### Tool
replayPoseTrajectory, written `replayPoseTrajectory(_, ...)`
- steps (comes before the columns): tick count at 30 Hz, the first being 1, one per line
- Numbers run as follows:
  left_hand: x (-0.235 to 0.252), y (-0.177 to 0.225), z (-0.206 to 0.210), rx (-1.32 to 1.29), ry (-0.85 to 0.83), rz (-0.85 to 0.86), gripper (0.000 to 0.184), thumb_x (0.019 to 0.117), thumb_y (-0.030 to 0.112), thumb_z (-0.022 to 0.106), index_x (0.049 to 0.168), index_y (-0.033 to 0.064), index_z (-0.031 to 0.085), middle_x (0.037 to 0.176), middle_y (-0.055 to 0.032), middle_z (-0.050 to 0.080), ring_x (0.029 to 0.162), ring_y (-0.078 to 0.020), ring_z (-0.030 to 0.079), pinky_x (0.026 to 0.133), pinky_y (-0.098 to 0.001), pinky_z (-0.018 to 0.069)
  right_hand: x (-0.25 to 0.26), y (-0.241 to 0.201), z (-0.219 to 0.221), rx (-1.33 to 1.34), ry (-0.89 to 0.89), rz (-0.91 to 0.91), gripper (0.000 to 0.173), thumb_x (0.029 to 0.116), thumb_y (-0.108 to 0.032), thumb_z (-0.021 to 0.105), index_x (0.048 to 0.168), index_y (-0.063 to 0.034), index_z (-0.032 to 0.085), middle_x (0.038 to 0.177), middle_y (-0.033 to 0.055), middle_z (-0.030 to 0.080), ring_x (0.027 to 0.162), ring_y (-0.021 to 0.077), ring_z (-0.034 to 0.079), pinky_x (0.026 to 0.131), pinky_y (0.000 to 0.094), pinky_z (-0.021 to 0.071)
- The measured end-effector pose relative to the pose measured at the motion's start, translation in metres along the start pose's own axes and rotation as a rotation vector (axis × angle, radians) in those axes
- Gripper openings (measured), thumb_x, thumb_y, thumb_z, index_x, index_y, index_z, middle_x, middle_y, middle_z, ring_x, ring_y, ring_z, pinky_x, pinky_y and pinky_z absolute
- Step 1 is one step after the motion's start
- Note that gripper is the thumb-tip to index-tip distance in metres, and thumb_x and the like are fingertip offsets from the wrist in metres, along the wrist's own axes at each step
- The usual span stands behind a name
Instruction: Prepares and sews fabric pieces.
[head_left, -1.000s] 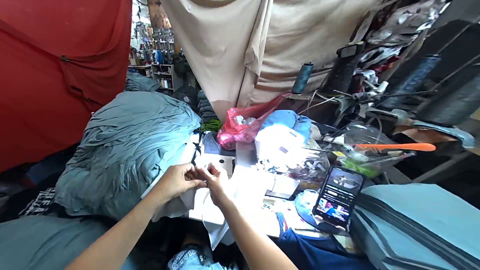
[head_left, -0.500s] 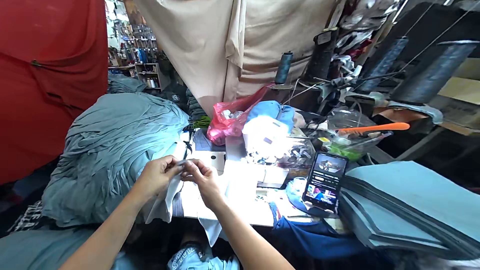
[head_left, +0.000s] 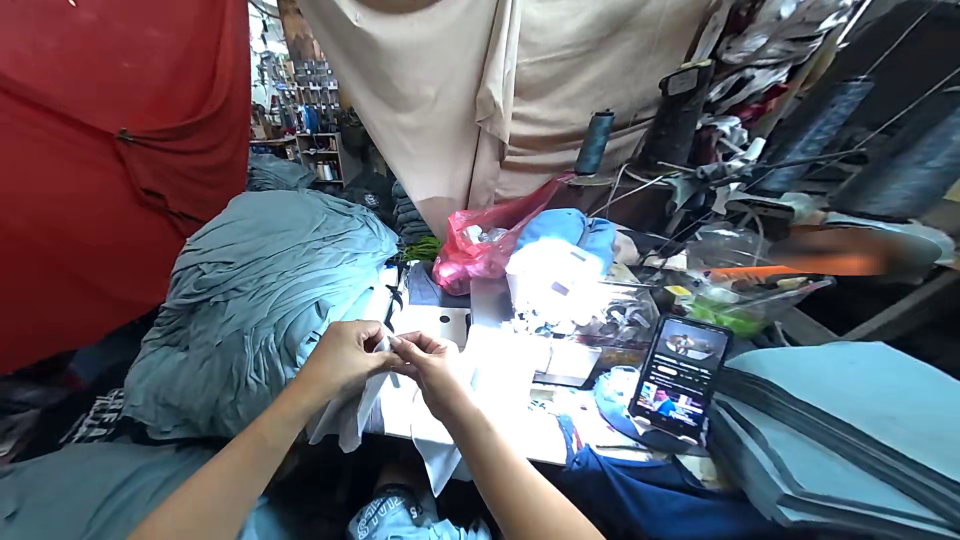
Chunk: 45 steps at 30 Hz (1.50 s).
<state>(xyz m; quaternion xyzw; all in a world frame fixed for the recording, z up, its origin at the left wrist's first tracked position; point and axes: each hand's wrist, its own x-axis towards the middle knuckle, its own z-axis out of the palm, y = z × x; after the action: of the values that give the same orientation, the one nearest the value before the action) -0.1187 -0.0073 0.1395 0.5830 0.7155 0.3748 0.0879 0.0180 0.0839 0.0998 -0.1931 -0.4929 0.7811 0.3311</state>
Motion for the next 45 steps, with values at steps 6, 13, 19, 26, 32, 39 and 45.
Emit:
replayPoseTrajectory(6, 0.04, -0.032, -0.083, -0.507, 0.436, -0.369, 0.023, 0.107, 0.024, 0.053, 0.118, 0.0035, 0.055, 0.09, -0.0023, 0.062, 0.073, -0.0074, 0.06, 0.069, -0.0296, 0.0547, -0.004, -0.001, -0.036, 0.453, 0.181, 0.118, 0.018, 0.1067, -0.009, 0.046, 0.095, -0.0055, 0.059, 0.073, 0.0037, 0.06, 0.062, 0.0119, 0.06, 0.065, 0.0285, 0.0572)
replayPoseTrajectory(13, 0.079, -0.09, -0.164, -0.321, 0.763, -0.341, 0.048, 0.1112, 0.029, 0.04, 0.145, -0.0055, 0.038, 0.137, -0.024, 0.055, 0.112, -0.0236, 0.067, 0.097, -0.039, 0.056, -0.049, -0.007, -0.083, 0.525, 0.454, 0.07, 0.025, 0.1106, -0.011, 0.032, 0.106, 0.0007, 0.052, 0.085, 0.0123, 0.067, 0.074, 0.0203, 0.07, 0.07, 0.0348, 0.0612)
replayPoseTrajectory(19, 0.055, -0.113, -0.109, 0.293, 0.497, -0.461, 0.079, 0.0978, 0.03, 0.068, 0.156, -0.0081, 0.029, 0.158, -0.0423, 0.024, 0.14, -0.0637, 0.033, 0.108, -0.0788, 0.029, -0.087, 0.024, -0.107, 0.4, 0.441, 0.046, 0.031, 0.1102, -0.01, 0.03, 0.1, 0.0002, 0.058, 0.082, 0.0091, 0.071, 0.073, 0.0159, 0.071, 0.072, 0.0314, 0.0613)
replayPoseTrajectory(26, 0.036, -0.105, -0.002, 0.364, -0.005, 0.232, 0.025, 0.1023, 0.004, 0.054, 0.117, 0.0008, 0.075, 0.113, -0.0206, 0.073, 0.114, -0.0407, 0.066, 0.104, -0.0591, 0.0476, -0.134, 0.038, -0.12, 0.212, 0.188, -0.082, 0.003, 0.0973, -0.007, 0.058, 0.099, -0.0065, 0.06, 0.088, 0.0076, 0.073, 0.078, 0.0159, 0.073, 0.077, 0.0353, 0.0633)
replayPoseTrajectory(32, 0.062, -0.116, 0.071, 0.437, -0.219, -0.377, 0.04, 0.1106, 0.026, 0.043, 0.12, -0.0028, 0.068, 0.123, -0.0256, 0.067, 0.123, -0.0426, 0.061, 0.105, -0.0613, 0.0445, -0.149, 0.086, -0.13, -0.058, 0.142, 0.038, 0.011, 0.0934, 0.004, 0.059, 0.103, -0.0021, 0.059, 0.091, 0.0051, 0.071, 0.084, 0.0172, 0.072, 0.082, 0.0398, 0.0629)
replayPoseTrajectory(39, 0.068, -0.125, 0.106, 0.425, -0.137, -0.582, 0.033, 0.1051, 0.032, 0.056, 0.118, 0.0049, 0.07, 0.127, -0.0187, 0.067, 0.129, -0.0378, 0.058, 0.105, -0.0625, 0.0418, -0.139, 0.106, -0.171, -0.824, -0.164, 0.165, 0.02, 0.0982, -0.015, 0.063, 0.109, 0.0018, 0.068, 0.096, 0.0125, 0.072, 0.086, 0.0176, 0.069, 0.083, 0.0369, 0.0563)
replayPoseTrajectory(45, 0.03, -0.088, 0.099, 0.237, 0.18, -0.033, 0.021, 0.105, 0.007, 0.052, 0.116, -0.008, 0.063, 0.096, -0.0247, 0.07, 0.089, -0.0403, 0.071, 0.083, -0.0585, 0.0557, -0.094, 0.049, -0.146, -0.967, -0.161, -0.241, 0.024, 0.0979, -0.021, 0.066, 0.105, -0.0014, 0.076, 0.103, 0.0115, 0.076, 0.097, 0.018, 0.072, 0.09, 0.0378, 0.0565)
